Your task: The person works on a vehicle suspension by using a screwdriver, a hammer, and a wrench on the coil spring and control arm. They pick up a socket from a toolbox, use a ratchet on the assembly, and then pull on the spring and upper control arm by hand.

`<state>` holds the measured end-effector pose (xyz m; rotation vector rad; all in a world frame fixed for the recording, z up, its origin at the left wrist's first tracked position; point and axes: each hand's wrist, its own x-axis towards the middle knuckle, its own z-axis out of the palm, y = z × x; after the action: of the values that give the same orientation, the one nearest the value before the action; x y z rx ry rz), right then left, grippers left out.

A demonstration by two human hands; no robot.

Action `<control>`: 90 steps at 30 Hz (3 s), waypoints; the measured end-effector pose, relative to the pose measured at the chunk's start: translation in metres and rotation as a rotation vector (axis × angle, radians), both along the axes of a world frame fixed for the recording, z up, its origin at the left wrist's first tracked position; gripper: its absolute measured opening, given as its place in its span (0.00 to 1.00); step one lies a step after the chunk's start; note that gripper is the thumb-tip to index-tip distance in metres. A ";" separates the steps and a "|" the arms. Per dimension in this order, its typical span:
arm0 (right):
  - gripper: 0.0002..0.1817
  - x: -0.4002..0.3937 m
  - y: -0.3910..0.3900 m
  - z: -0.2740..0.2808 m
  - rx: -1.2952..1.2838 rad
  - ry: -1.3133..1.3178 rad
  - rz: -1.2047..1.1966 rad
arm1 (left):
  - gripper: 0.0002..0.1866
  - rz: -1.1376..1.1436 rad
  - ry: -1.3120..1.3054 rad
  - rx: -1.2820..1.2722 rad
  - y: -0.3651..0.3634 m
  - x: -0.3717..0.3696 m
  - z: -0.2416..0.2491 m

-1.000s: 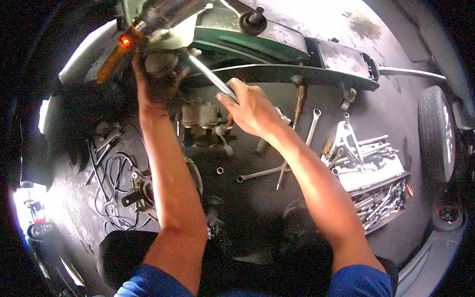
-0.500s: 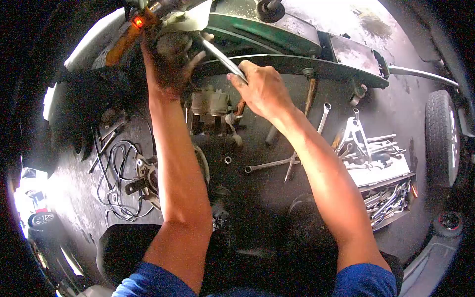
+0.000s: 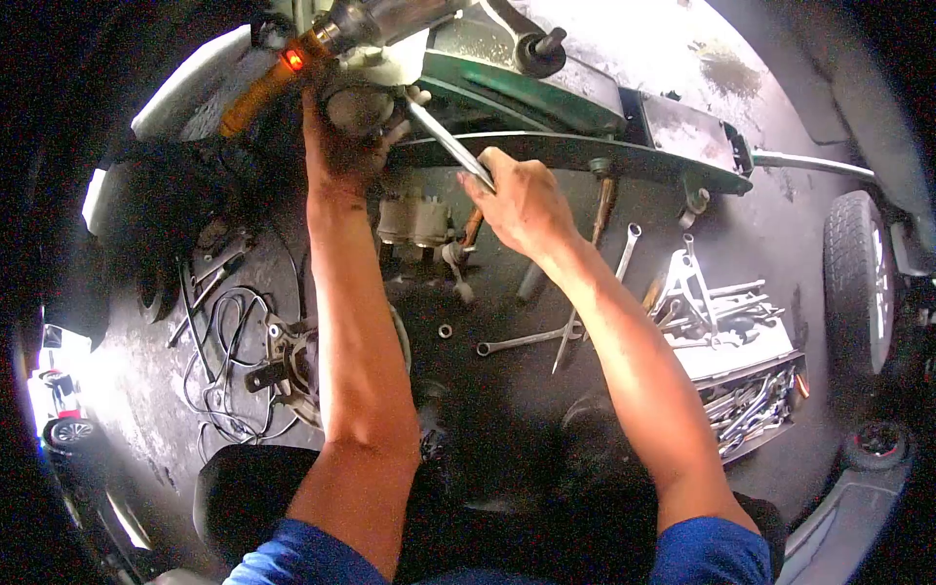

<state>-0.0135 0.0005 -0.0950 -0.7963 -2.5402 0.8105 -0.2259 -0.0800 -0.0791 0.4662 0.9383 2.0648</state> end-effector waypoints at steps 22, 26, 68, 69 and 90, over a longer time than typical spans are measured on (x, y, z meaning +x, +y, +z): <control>0.37 0.082 -0.014 -0.204 -0.291 -0.349 -0.763 | 0.33 -0.091 -0.199 0.121 -0.003 0.007 -0.006; 0.27 0.091 -0.007 -0.162 -0.730 -0.024 -0.667 | 0.49 0.086 -0.257 0.323 0.007 0.030 -0.034; 0.16 -0.038 0.001 -0.119 -2.016 0.994 0.074 | 0.27 0.204 -0.221 -0.085 0.014 0.149 -0.029; 0.17 -0.024 -0.002 -0.112 -1.903 0.955 0.059 | 0.29 0.191 -0.275 0.000 0.013 0.144 -0.032; 0.27 0.156 -0.059 0.063 0.087 -0.535 -0.191 | 0.27 -0.188 -0.478 0.099 0.017 -0.016 -0.027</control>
<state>0.1424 -0.0582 -0.0321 -1.3510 -2.8577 0.4636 -0.2417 -0.0633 -0.1062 0.0932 0.4903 1.9316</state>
